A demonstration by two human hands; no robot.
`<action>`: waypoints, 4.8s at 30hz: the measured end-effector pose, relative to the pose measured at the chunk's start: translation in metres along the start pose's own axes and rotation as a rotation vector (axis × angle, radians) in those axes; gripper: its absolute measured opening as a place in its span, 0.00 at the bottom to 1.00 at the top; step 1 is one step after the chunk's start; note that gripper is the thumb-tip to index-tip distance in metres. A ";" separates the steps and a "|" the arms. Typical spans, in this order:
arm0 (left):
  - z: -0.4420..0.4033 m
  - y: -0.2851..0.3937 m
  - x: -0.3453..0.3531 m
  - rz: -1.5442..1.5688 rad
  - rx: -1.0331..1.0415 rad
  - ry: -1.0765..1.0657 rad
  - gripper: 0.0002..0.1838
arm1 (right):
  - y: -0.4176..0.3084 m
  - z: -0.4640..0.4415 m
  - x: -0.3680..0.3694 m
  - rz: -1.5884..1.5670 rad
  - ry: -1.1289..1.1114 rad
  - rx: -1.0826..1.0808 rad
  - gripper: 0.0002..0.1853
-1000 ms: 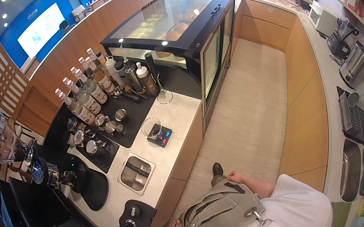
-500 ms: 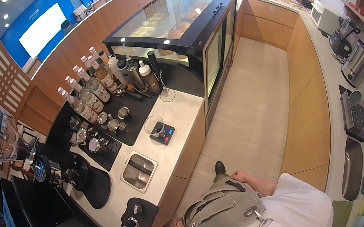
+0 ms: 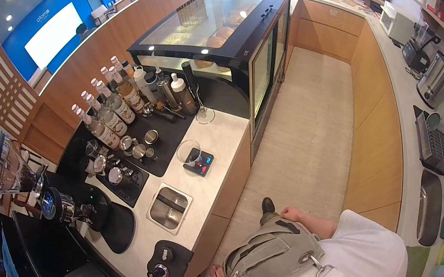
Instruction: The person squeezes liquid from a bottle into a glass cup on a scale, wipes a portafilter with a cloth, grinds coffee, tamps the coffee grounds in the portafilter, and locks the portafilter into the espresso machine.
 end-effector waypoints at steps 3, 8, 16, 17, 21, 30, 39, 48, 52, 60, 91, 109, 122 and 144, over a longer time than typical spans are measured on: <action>-0.003 0.001 -0.001 -0.037 -0.002 -0.013 0.19 | 0.001 0.002 -0.002 0.004 0.005 -0.010 0.17; 0.003 0.006 -0.003 0.061 -0.096 -0.002 0.21 | -0.004 0.011 -0.008 0.013 -0.006 -0.003 0.18; 0.002 -0.002 -0.006 -0.025 -0.103 0.094 0.20 | 0.011 0.004 -0.008 0.006 -0.020 0.011 0.17; 0.004 -0.001 -0.006 -0.073 -0.086 0.062 0.19 | 0.020 -0.004 -0.007 -0.001 -0.004 -0.002 0.17; 0.008 0.009 -0.011 -0.159 -0.021 -0.011 0.18 | 0.018 -0.004 -0.010 -0.030 0.007 0.051 0.17; 0.027 0.132 -0.068 -0.202 0.378 -0.396 0.21 | -0.071 -0.024 -0.057 0.002 -0.059 -0.239 0.18; -0.029 0.393 -0.164 0.561 0.626 0.403 0.36 | -0.291 -0.016 -0.119 -0.058 -0.158 -0.641 0.13; -0.079 0.461 -0.157 0.713 0.671 0.474 0.69 | -0.388 -0.056 -0.138 0.022 -0.053 -0.980 0.20; -0.032 0.437 -0.160 0.806 0.611 0.588 0.68 | -0.415 -0.055 -0.115 0.276 0.072 -1.008 0.39; 0.107 0.317 -0.142 0.841 0.398 0.686 0.66 | -0.436 -0.067 -0.048 0.469 0.366 -1.015 0.55; 0.528 -0.296 -0.177 0.988 -0.509 1.530 0.64 | -0.352 0.503 0.880 0.437 -0.874 -1.636 0.40; 0.559 -0.556 -0.362 1.048 -0.250 1.214 0.63 | -0.370 0.600 1.072 0.516 -0.702 -1.515 0.45; 0.339 -0.641 -0.450 0.923 0.250 0.947 0.61 | -0.258 0.551 0.778 0.224 -0.513 -0.834 0.13; 0.421 -0.576 -0.428 0.876 0.070 1.275 0.48 | -0.565 0.514 0.665 0.746 0.331 -1.098 0.29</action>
Point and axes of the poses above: each hand's wrist, its own z-axis away from the middle knuckle, its own x-axis out of the palm, y = z × x, the point moved 3 cm from there along -z, towards the middle knuckle, and after that the axes turned 2 degrees about -y, right-handed, at the moved point
